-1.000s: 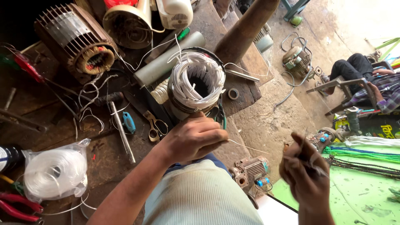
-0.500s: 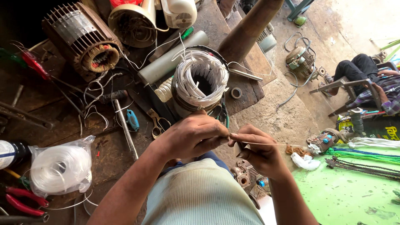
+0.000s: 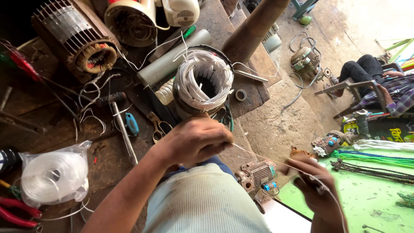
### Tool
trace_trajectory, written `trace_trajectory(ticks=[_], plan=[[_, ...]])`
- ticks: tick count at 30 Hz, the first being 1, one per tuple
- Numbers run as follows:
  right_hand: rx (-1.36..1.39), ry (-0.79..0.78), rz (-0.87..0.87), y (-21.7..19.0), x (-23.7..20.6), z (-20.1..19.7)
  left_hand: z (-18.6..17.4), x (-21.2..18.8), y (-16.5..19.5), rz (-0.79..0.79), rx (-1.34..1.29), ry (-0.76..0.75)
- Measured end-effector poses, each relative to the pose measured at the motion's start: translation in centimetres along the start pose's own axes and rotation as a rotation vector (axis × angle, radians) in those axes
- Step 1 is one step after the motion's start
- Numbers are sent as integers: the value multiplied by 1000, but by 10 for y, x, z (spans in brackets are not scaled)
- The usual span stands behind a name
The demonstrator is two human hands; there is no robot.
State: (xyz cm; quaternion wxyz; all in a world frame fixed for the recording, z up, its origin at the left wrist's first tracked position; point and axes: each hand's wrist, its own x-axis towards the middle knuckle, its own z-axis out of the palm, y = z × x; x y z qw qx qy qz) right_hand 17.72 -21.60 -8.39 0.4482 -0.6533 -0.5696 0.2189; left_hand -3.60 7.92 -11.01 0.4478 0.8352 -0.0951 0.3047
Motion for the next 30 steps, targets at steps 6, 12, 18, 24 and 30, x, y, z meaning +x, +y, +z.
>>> trace_trajectory(ticks=[6,12,18,24,30], plan=[[232,13,411,21,28,60,-3,0,7,-15,21,22],[337,94,30,11,69,89,-3,-1,4,-34,-45,19],[134,72,-149,12,85,98,-3,-3,-1,-16,-44,10],[209,74,-61,15,53,64,-2,-1,-4,51,-42,6],[297,157,-94,20,11,33,-1,1,-4,15,40,-39]])
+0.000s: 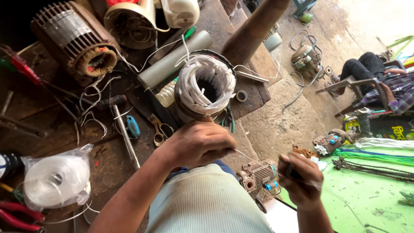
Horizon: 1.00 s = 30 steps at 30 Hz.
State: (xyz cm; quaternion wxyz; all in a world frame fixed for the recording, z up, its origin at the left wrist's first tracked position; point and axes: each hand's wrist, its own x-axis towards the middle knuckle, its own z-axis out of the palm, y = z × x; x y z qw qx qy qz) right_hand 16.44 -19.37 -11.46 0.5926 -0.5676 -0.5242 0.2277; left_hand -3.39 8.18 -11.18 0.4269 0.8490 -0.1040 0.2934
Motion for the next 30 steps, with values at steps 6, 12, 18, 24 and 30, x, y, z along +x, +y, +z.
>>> trace_trajectory(ticks=[6,12,18,24,30], plan=[[103,54,517,10,-2,8,1,1,1,0,75,61],[32,-152,784,-11,0,39,6,1,5,-22,155,100],[920,202,788,-29,19,80,9,1,5,4,215,115],[891,316,850,-37,34,104,11,-1,2,3,242,116],[708,404,914,-47,19,90,12,-3,-4,87,277,103]])
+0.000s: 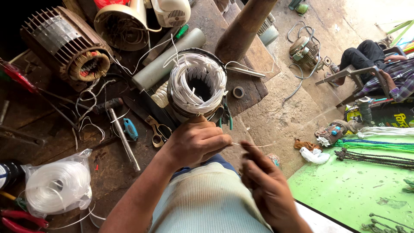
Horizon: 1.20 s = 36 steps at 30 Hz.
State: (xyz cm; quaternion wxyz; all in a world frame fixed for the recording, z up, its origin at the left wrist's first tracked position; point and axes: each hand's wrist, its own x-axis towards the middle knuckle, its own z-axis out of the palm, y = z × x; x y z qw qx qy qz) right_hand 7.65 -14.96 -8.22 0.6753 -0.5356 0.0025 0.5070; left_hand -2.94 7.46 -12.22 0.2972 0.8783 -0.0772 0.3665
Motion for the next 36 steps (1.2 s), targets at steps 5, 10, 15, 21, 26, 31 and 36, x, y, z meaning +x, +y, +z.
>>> trace_trajectory(ticks=[5,10,15,21,26,31,36], plan=[[-47,178,-211,-29,-24,-43,0,0,-3,19,-2,-17],[-30,5,-304,-35,-27,-79,-1,2,1,-17,-28,-17],[-304,-44,-81,-10,-1,-80,-5,4,3,-25,-31,-2],[-442,-158,-14,12,37,-39,-2,5,5,-40,-41,20],[-66,-150,-254,7,46,1,-1,4,5,-58,-30,15],[-99,-117,-199,5,46,19,-1,3,7,-87,-40,25],[-160,-187,-201,15,44,-1,-3,2,5,-43,-64,20]])
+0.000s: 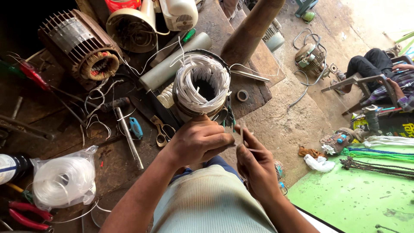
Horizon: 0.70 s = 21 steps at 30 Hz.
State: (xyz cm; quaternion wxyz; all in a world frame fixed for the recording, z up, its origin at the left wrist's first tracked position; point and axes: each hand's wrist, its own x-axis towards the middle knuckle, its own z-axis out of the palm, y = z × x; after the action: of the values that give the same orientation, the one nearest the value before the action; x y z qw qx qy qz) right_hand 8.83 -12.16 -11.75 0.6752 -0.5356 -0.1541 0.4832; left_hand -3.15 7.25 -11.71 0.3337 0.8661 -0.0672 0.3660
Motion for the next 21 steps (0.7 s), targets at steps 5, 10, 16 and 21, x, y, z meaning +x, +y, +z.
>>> trace_trajectory(ticks=[5,10,16,21], plan=[[-24,102,-175,-21,-30,-54,0,0,-2,-58,-14,-58],[-3,-151,-364,-38,-43,-104,-2,2,-1,-23,-78,-25],[-867,-369,-474,-27,-6,-107,-8,4,1,-50,-142,-52],[-521,-372,-225,-29,10,-73,-8,3,1,-89,-168,-90]])
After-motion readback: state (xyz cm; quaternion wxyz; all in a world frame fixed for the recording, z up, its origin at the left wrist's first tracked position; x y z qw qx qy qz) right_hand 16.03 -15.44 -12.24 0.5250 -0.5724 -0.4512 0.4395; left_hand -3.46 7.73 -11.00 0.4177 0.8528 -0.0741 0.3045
